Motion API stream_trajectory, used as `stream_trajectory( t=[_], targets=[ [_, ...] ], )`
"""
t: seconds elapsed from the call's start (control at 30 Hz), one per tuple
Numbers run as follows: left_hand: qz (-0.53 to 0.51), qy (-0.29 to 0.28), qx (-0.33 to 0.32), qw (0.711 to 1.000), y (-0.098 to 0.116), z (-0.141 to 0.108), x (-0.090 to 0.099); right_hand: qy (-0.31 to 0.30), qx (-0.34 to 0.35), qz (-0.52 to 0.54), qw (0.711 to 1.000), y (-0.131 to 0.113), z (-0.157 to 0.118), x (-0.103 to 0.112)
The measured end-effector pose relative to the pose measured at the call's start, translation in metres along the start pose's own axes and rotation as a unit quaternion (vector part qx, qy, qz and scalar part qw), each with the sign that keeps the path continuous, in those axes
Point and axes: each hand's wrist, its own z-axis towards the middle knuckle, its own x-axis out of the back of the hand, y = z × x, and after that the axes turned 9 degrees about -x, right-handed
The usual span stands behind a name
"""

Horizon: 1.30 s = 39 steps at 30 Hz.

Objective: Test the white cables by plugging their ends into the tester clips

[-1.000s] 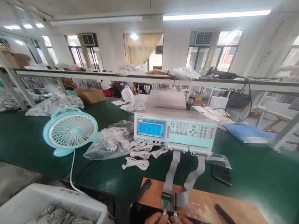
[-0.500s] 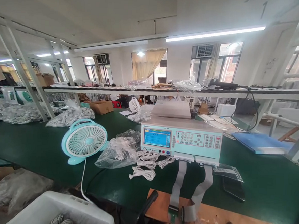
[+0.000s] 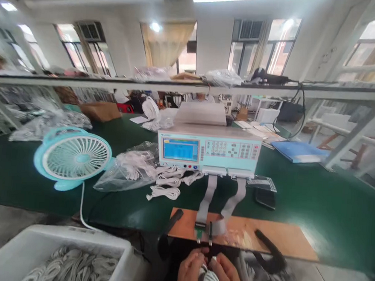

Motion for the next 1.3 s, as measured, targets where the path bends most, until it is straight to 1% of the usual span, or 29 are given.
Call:
stream_trajectory(
  t=[0.03,0.1,0.13,0.17,0.2,0.23,0.27,0.3,0.33,0.37,0.4,0.43,0.47,0.5,0.57,0.63,0.67,0.7,0.73,0.8,0.83,0.87,0.9,0.93,1.0,1.07,1.13,1.2,1.3],
  targets=[
    [-0.006,-0.003,0.011,1.000,0.004,-0.010,-0.002,-0.008,0.005,-0.035,0.999,-0.005,-0.006,0.014],
    [-0.047,-0.011,0.054,0.997,0.013,-0.024,-0.003,-0.001,0.013,-0.169,0.986,-0.014,-0.016,0.053],
    [-0.080,-0.006,0.079,0.994,0.016,-0.028,-0.003,0.003,0.013,-0.263,0.965,-0.018,-0.021,0.074],
    [-0.117,0.002,0.101,0.988,0.019,-0.030,-0.002,0.043,0.016,-0.359,0.932,-0.021,-0.025,0.093],
    [-0.158,0.013,0.117,0.980,0.020,-0.031,-0.001,0.091,0.030,-0.421,0.902,-0.022,-0.031,0.109],
    [-0.196,0.022,0.129,0.972,0.021,-0.030,-0.001,0.115,0.037,-0.457,0.881,-0.021,-0.036,0.118],
    [-0.229,0.031,0.138,0.963,0.021,-0.030,-0.002,0.119,0.036,-0.466,0.876,-0.018,-0.042,0.120],
    [-0.260,0.032,0.138,0.955,0.020,-0.029,-0.003,0.092,0.023,-0.441,0.892,-0.014,-0.047,0.116],
    [-0.289,0.027,0.129,0.948,0.020,-0.028,-0.004,0.033,-0.005,-0.391,0.920,-0.009,-0.052,0.106],
    [-0.312,0.018,0.112,0.943,0.020,-0.028,-0.006,-0.048,-0.039,-0.317,0.946,-0.002,-0.055,0.093],
    [-0.328,0.005,0.086,0.941,0.021,-0.028,-0.007,-0.132,-0.082,-0.205,0.966,0.005,-0.057,0.077],
    [-0.334,-0.009,0.057,0.941,0.021,-0.028,-0.008,-0.198,-0.109,-0.105,0.968,0.012,-0.057,0.062],
    [-0.327,-0.023,0.029,0.944,0.022,-0.027,-0.007,-0.226,-0.106,-0.036,0.968,0.018,-0.057,0.049],
    [-0.307,-0.033,0.003,0.951,0.023,-0.027,-0.006,-0.228,-0.093,0.010,0.969,0.022,-0.055,0.039],
    [-0.210,-0.037,-0.043,0.976,0.021,-0.026,0.002,-0.197,-0.056,0.032,0.978,0.027,-0.052,0.029],
    [-0.022,-0.030,-0.102,0.994,0.015,-0.026,0.012,-0.161,-0.035,0.003,0.986,0.026,-0.050,0.028],
    [0.093,-0.029,-0.146,0.984,0.011,-0.026,0.017,-0.143,-0.025,-0.027,0.989,0.024,-0.049,0.029],
    [0.205,-0.032,-0.200,0.957,0.006,-0.028,0.021,-0.121,-0.005,-0.071,0.990,0.022,-0.049,0.030],
    [0.300,-0.040,-0.259,0.917,0.002,-0.030,0.025,-0.097,0.023,-0.125,0.987,0.020,-0.049,0.032],
    [0.421,-0.058,-0.361,0.830,-0.005,-0.037,0.028,-0.065,0.091,-0.235,0.966,0.016,-0.048,0.032],
    [0.453,-0.072,-0.388,0.800,-0.007,-0.041,0.028,-0.060,0.121,-0.276,0.952,0.015,-0.048,0.032],
    [0.475,-0.091,-0.394,0.782,-0.007,-0.044,0.027,-0.062,0.146,-0.302,0.940,0.015,-0.048,0.031],
    [0.488,-0.112,-0.386,0.775,-0.007,-0.047,0.026,-0.069,0.164,-0.313,0.933,0.014,-0.047,0.031],
    [0.496,-0.137,-0.369,0.774,-0.005,-0.049,0.025,-0.076,0.176,-0.316,0.929,0.014,-0.046,0.030],
    [0.486,-0.184,-0.324,0.790,-0.001,-0.050,0.023,-0.086,0.192,-0.306,0.928,0.014,-0.045,0.030],
    [0.451,-0.211,-0.271,0.824,0.004,-0.048,0.021,-0.095,0.191,-0.289,0.933,0.014,-0.044,0.030],
    [0.400,-0.230,-0.190,0.866,0.006,-0.046,0.021,-0.091,0.165,-0.262,0.947,0.016,-0.044,0.029],
    [0.321,-0.226,-0.094,0.915,0.004,-0.045,0.019,-0.066,0.113,-0.205,0.970,0.019,-0.043,0.026],
    [0.174,-0.157,0.006,0.972,-0.003,-0.045,0.017,-0.034,0.035,-0.076,0.996,0.024,-0.041,0.019]
  ],
)
